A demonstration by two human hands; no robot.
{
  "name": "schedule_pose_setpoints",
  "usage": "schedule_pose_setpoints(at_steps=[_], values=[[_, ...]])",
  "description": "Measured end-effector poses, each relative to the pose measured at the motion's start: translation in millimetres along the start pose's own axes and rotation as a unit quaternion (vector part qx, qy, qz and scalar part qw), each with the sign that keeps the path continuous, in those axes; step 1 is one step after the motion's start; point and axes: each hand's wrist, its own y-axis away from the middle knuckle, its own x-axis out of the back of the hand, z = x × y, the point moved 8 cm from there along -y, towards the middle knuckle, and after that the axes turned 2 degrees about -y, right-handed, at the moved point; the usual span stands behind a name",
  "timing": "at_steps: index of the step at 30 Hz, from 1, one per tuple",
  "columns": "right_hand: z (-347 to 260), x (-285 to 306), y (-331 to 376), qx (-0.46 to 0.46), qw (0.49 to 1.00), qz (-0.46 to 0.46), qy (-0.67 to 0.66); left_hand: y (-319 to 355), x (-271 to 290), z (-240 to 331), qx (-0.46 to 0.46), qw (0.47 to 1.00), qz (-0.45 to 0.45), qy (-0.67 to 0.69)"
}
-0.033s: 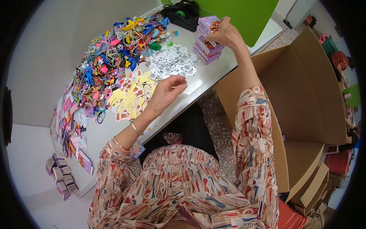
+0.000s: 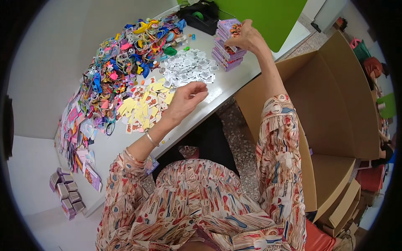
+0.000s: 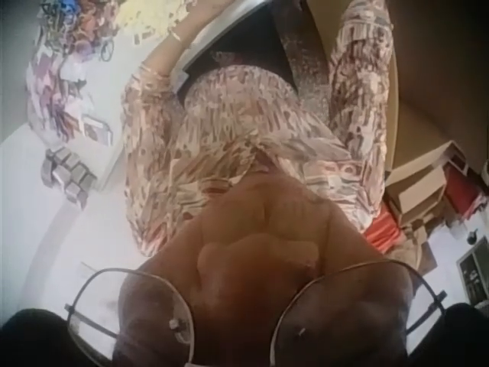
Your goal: Packaging small colorful items into pink bags and then placing them into cardboard boxes.
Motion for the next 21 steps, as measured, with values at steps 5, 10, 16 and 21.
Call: schedule_pose_setpoints(at_steps=[5,10,16,21], values=[[10,-18,-8,-0.018,0.997,-0.051,0.047,-29,-35,-3,-0.037,0.999,-0.021,-0.007],[10,-17,-7,-0.072,0.988,-0.134,0.011,-62,-33,-25,0.056,0.996,0.055,0.042],[49,-12,-27,-0.101,0.981,-0.151,-0.074,-119,-45,-30,0.169,0.943,0.074,0.276],[48,-38,-27,-0.106,0.956,-0.248,-0.114,-156,-75,-45,0.103,0.896,0.062,0.427]])
